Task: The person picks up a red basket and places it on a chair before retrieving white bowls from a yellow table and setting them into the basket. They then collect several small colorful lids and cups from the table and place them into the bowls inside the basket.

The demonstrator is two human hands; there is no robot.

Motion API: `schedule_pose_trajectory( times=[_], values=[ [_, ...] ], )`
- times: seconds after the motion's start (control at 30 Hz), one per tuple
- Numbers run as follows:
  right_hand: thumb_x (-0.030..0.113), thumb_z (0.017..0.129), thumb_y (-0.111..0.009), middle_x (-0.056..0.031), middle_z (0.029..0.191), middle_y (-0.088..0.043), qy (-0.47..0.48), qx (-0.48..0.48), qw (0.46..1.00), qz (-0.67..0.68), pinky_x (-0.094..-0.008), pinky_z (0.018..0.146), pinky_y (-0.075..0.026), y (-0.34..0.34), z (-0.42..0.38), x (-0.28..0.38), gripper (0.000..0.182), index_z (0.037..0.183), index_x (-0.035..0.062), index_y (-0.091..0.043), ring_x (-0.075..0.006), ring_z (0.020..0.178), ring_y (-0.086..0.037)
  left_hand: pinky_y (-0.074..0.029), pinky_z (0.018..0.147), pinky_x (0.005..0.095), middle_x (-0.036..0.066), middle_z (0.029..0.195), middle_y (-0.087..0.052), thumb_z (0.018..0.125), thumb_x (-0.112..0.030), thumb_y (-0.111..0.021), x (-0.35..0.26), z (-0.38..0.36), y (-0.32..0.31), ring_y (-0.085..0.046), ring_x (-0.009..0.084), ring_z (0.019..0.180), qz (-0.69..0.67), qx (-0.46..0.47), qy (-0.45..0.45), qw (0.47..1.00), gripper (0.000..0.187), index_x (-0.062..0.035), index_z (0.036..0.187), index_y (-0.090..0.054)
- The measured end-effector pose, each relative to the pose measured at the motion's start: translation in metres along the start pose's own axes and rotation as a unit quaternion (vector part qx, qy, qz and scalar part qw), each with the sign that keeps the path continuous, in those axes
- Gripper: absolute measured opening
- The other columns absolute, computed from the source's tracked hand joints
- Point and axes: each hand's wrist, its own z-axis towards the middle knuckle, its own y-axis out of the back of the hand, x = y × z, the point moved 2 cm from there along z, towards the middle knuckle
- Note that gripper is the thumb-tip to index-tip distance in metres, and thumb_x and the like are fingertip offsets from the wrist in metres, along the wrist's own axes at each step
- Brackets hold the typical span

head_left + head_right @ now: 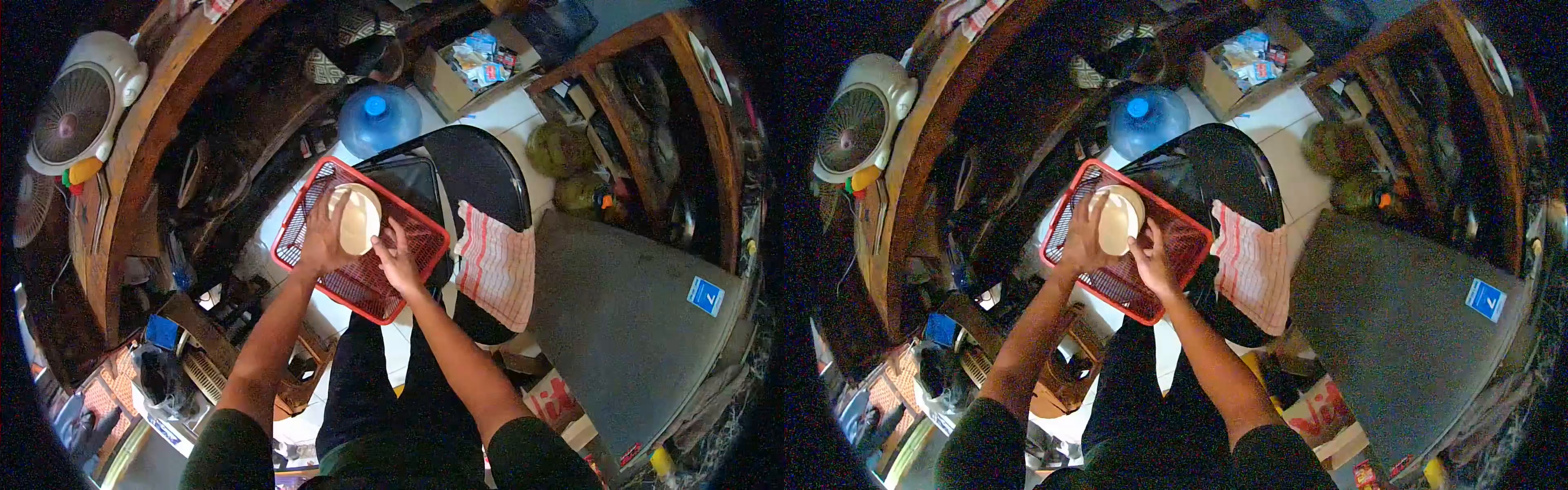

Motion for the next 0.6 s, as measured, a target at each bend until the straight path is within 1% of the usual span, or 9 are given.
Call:
schedule_pose_trajectory(
  times=[0.03, 0.1, 0.13, 0.17, 0.23, 0.27, 0.37, 0.5, 0.6],
  values=[
    [0.042, 0.091, -0.059, -0.0153, 0.141, -0.042, 0.0, -0.002, 1.0, 0.001, -0.0415, 0.077, -0.055, 0.003, 0.003, -0.008, 0.068, 0.145, 0.0141, -0.028, -0.0257, 0.107, -0.059, -0.031, 0.107, 0.0544, 0.025, 0.144, -0.026, 0.041, -0.025, -0.089, 0.003, 0.002, -0.002, -0.027, 0.0466, 0.133, 0.014, -0.012, -0.001, 1.0, 0.123, -0.0142, 0.145, -0.025],
    [0.042, 0.09, -0.061, -0.0158, 0.139, -0.044, 0.004, -0.015, 1.0, -0.019, -0.0401, 0.076, -0.054, 0.008, 0.006, -0.019, 0.067, 0.143, 0.0136, -0.032, -0.0242, 0.104, -0.06, -0.031, 0.107, 0.0546, 0.025, 0.144, -0.026, 0.041, -0.025, -0.09, 0.006, 0.007, -0.007, -0.027, 0.046, 0.133, 0.027, -0.006, 0.005, 1.0, 0.124, -0.0149, 0.145, -0.025],
    [0.04, 0.09, -0.061, -0.0171, 0.136, -0.047, -0.008, -0.025, 1.0, -0.002, -0.0362, 0.075, -0.053, 0.011, 0.005, -0.025, 0.062, 0.14, 0.0113, -0.037, -0.0222, 0.098, -0.061, -0.031, 0.107, 0.0547, 0.024, 0.144, -0.026, 0.04, -0.026, -0.09, 0.007, 0.009, -0.01, -0.027, 0.0454, 0.133, 0.038, 0.0, 0.011, 0.999, 0.125, -0.0156, 0.146, -0.024],
    [0.04, 0.09, -0.061, -0.0171, 0.136, -0.047, -0.009, -0.029, 1.0, -0.002, -0.0362, 0.075, -0.053, 0.014, 0.005, -0.029, 0.062, 0.14, 0.0113, -0.037, -0.0222, 0.098, -0.061, -0.031, 0.107, 0.0547, 0.024, 0.144, -0.026, 0.04, -0.026, -0.09, 0.007, 0.011, -0.013, -0.027, 0.0454, 0.133, 0.036, 0.001, 0.009, 0.999, 0.125, -0.0156, 0.146, -0.024],
    [0.038, 0.092, -0.06, -0.0176, 0.132, -0.05, 0.034, -0.029, 0.998, -0.054, -0.0325, 0.075, -0.052, 0.018, 0.004, -0.032, 0.057, 0.137, 0.0083, -0.041, -0.0207, 0.093, -0.062, -0.03, 0.107, 0.0547, 0.023, 0.144, -0.026, 0.04, -0.026, -0.091, 0.007, 0.014, -0.017, -0.028, 0.0449, 0.132, 0.054, 0.008, 0.027, 0.998, 0.125, -0.0173, 0.146, -0.024],
    [0.036, 0.093, -0.059, -0.0173, 0.129, -0.052, 0.023, -0.036, 0.998, -0.043, -0.0305, 0.076, -0.051, 0.019, 0.0, -0.036, 0.053, 0.134, 0.0063, -0.044, -0.0201, 0.088, -0.063, -0.031, 0.107, 0.0541, 0.022, 0.145, -0.027, 0.041, -0.026, -0.091, 0.007, 0.015, -0.017, -0.029, 0.0445, 0.132, 0.055, -0.004, 0.013, 0.998, 0.125, -0.0186, 0.146, -0.024],
    [0.036, 0.093, -0.059, -0.0176, 0.126, -0.054, 0.046, -0.049, 0.997, -0.028, -0.0301, 0.078, -0.05, 0.017, -0.002, -0.038, 0.052, 0.133, 0.0066, -0.044, -0.0196, 0.086, -0.063, -0.031, 0.107, 0.0541, 0.02, 0.146, -0.026, 0.04, -0.025, -0.092, 0.01, 0.015, -0.023, -0.028, 0.0443, 0.133, 0.068, 0.002, 0.016, 0.998, 0.126, -0.0194, 0.146, -0.024],
    [0.034, 0.093, -0.059, -0.0181, 0.124, -0.055, 0.038, -0.043, 0.997, -0.043, -0.0294, 0.079, -0.049, 0.018, -0.005, -0.025, 0.05, 0.132, 0.0058, -0.046, -0.0192, 0.087, -0.063, -0.031, 0.107, 0.0538, 0.02, 0.146, -0.026, 0.038, -0.024, -0.092, 0.011, 0.017, -0.028, -0.029, 0.0444, 0.132, 0.063, 0.0, 0.012, 0.998, 0.128, -0.0201, 0.147, -0.024],
    [0.033, 0.093, -0.06, -0.0182, 0.124, -0.056, 0.042, -0.043, 0.997, -0.05, -0.029, 0.079, -0.049, 0.017, -0.002, -0.026, 0.049, 0.131, 0.0046, -0.046, -0.0185, 0.086, -0.063, -0.031, 0.107, 0.0535, 0.02, 0.146, -0.026, 0.038, -0.023, -0.092, 0.012, 0.018, -0.029, -0.029, 0.0447, 0.132, 0.073, 0.008, 0.036, 0.997, 0.128, -0.0208, 0.147, -0.024]
  ],
)
